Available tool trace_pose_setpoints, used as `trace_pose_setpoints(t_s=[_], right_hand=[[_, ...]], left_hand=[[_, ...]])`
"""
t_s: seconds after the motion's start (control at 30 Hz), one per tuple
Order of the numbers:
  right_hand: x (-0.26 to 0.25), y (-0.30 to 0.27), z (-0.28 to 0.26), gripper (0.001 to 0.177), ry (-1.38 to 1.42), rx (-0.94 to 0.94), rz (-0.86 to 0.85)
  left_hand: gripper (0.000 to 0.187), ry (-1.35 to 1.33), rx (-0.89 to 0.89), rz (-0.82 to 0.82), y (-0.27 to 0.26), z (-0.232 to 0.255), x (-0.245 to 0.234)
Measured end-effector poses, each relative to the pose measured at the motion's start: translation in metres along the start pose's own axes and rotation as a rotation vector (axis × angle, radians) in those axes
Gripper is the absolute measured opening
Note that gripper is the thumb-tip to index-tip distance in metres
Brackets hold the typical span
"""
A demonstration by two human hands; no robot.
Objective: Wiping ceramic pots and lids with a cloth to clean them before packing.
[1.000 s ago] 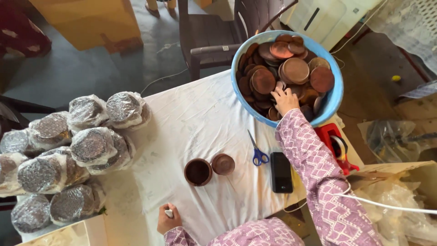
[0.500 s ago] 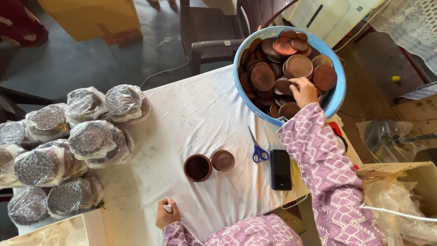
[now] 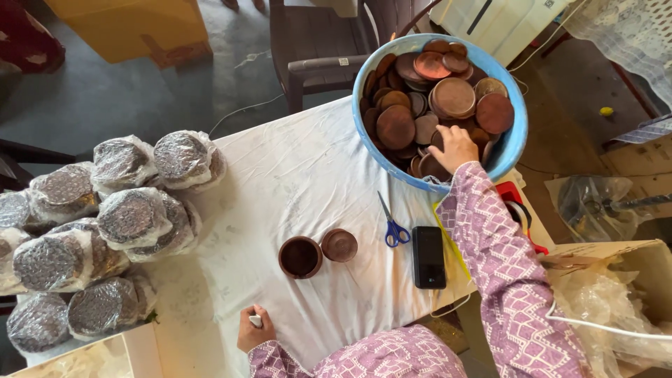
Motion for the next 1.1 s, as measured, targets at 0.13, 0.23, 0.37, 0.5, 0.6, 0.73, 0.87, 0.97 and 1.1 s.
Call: trace_pose_setpoints(t_s=[0.13,0.23,0.37,0.5,0.6,0.73,0.87,0.97,1.1], right_hand=[[0.013,-0.005,-0.018,0.058,-0.082,0.023,-0.117],[0.039,-0.017,-0.012,0.051,-0.125,-0.007,-0.090],[0.052,-0.020,0.000,0.049,-0.126,0.125,-0.181],[0.041,-0.017,0.002,0.051,-0.141,0.215,-0.162],[0.047,-0.016,0.012,0.049,-0.047,0.202,-0.268],[0.061,-0.019,0.084,0.048,0.337,0.400,-0.287],[-0.030,-0.020,0.096,0.047,0.477,0.351,0.129],[-0.067,-0.040,0.121,0.042,0.449,0.337,0.376],[-0.037,-0.058,0.149,0.032,0.027,0.460,0.135]], left_hand=[[0.019,-0.036,0.026,0.020,0.000,0.006,-0.005],[0.019,-0.040,-0.014,-0.003,-0.002,0.004,-0.003],[0.020,-0.013,-0.031,-0.004,-0.002,0.000,-0.002],[0.020,-0.067,-0.026,0.016,-0.001,0.006,-0.006],[0.019,0.000,-0.028,-0.003,0.001,0.002,-0.003],[0.018,-0.051,0.004,0.044,0.000,0.005,-0.005],[0.019,-0.037,-0.002,0.028,0.000,0.003,-0.003],[0.020,-0.022,-0.016,0.000,-0.001,0.000,-0.003],[0.021,-0.029,-0.010,0.016,-0.003,-0.003,0.000]])
Point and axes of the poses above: each hand's wrist, its own y-axis towards the middle knuckle, its own x-axis out of the palm, z = x × y, the point moved 8 cm from there along y, towards the middle knuckle, and after that the axes turned 5 degrees about z, right-handed, at the moved point
